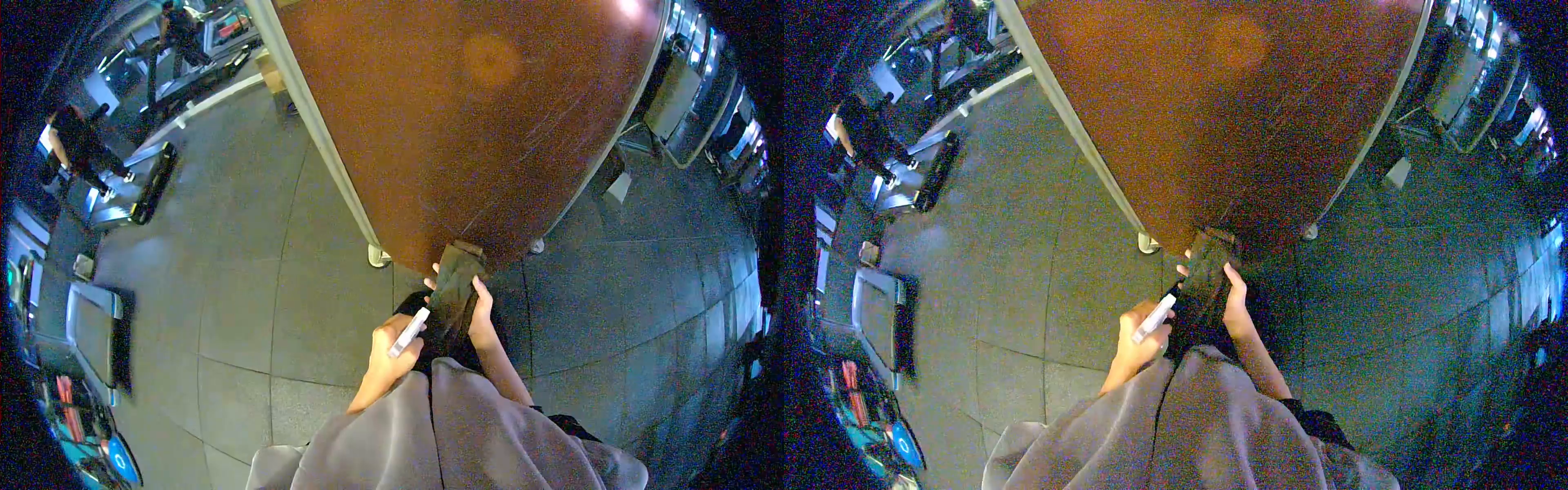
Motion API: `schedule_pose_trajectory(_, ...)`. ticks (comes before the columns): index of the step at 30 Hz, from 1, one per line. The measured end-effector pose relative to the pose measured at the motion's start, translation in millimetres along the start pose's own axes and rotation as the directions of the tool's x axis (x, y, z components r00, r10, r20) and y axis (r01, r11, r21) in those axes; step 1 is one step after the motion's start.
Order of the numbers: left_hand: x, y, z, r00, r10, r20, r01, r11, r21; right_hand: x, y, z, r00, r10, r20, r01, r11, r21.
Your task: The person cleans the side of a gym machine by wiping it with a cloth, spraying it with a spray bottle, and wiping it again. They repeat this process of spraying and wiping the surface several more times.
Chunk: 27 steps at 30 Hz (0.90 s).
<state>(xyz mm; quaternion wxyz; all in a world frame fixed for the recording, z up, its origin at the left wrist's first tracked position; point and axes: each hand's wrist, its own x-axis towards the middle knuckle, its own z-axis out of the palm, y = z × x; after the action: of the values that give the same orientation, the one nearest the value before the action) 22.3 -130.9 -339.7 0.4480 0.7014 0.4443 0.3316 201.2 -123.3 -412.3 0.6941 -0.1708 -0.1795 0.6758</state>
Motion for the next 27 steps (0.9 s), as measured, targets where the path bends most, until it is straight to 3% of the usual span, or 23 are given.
schedule_pose_trajectory(4,-2,0,5,0.998,-0.042,-0.036,0.04,0.998,-0.054,-2,4,7,0.998,-0.031,-0.06,0.044,0.974,0.222)
schedule_pose_trajectory(6,1,-6,8,0.969,0.242,0.047,-0.245,0.968,0.062,0,10,-7,0.989,-0.024,-0.148,0.06,0.968,0.243)
schedule_pose_trajectory(7,-3,-3,10,0.989,0.115,0.092,-0.117,0.993,0.018,3,14,-15,0.992,-0.034,-0.122,0.061,0.972,0.229)
schedule_pose_trajectory(8,-3,-7,12,0.989,0.114,0.093,-0.116,0.993,0.017,6,20,-25,0.992,-0.034,-0.123,0.062,0.972,0.228)
schedule_pose_trajectory(10,-2,-21,18,0.962,0.213,0.169,-0.227,0.971,0.069,14,37,-52,0.933,-0.17,-0.316,0.185,0.983,0.018)
schedule_pose_trajectory(12,-2,-22,17,0.951,0.239,0.197,-0.255,0.965,0.064,20,43,-59,0.934,-0.086,-0.346,0.11,0.993,0.048)
schedule_pose_trajectory(14,-4,-18,17,0.957,0.159,0.241,-0.188,0.977,0.102,20,49,-55,0.926,-0.101,-0.365,0.005,0.967,-0.254)
schedule_pose_trajectory(15,-4,-18,17,0.959,0.156,0.235,-0.184,0.978,0.102,24,51,-65,0.93,0.066,-0.361,-0.105,0.99,-0.09)
schedule_pose_trajectory(16,-5,-18,17,0.961,0.13,0.243,-0.155,0.984,0.085,23,51,-67,0.931,0.072,-0.358,-0.111,0.99,-0.09)
schedule_pose_trajectory(18,-7,-17,18,0.964,0.101,0.246,-0.121,0.99,0.068,16,41,-42,0.839,0.152,-0.522,-0.171,0.985,0.014)
schedule_pose_trajectory(20,-8,-20,21,0.968,0.015,0.252,-0.025,0.999,0.035,6,42,-33,0.883,0.131,-0.452,-0.122,0.991,0.049)
schedule_pose_trajectory(22,-9,-24,22,0.968,0.042,0.248,-0.054,0.998,0.044,3,41,-32,0.92,0.099,-0.379,-0.071,0.994,0.088)
schedule_pose_trajectory(24,-8,-24,22,0.965,0.069,0.253,-0.086,0.995,0.057,2,36,-28,0.935,0.183,-0.303,-0.123,0.971,0.206)
schedule_pose_trajectory(25,-7,-23,21,0.975,0.096,0.2,-0.108,0.993,0.054,-2,35,-24,0.936,0.182,-0.302,-0.122,0.971,0.207)
schedule_pose_trajectory(27,-8,-22,18,0.992,0.095,0.082,-0.098,0.995,0.034,-10,26,6,0.972,0.183,-0.144,-0.131,0.941,0.311)
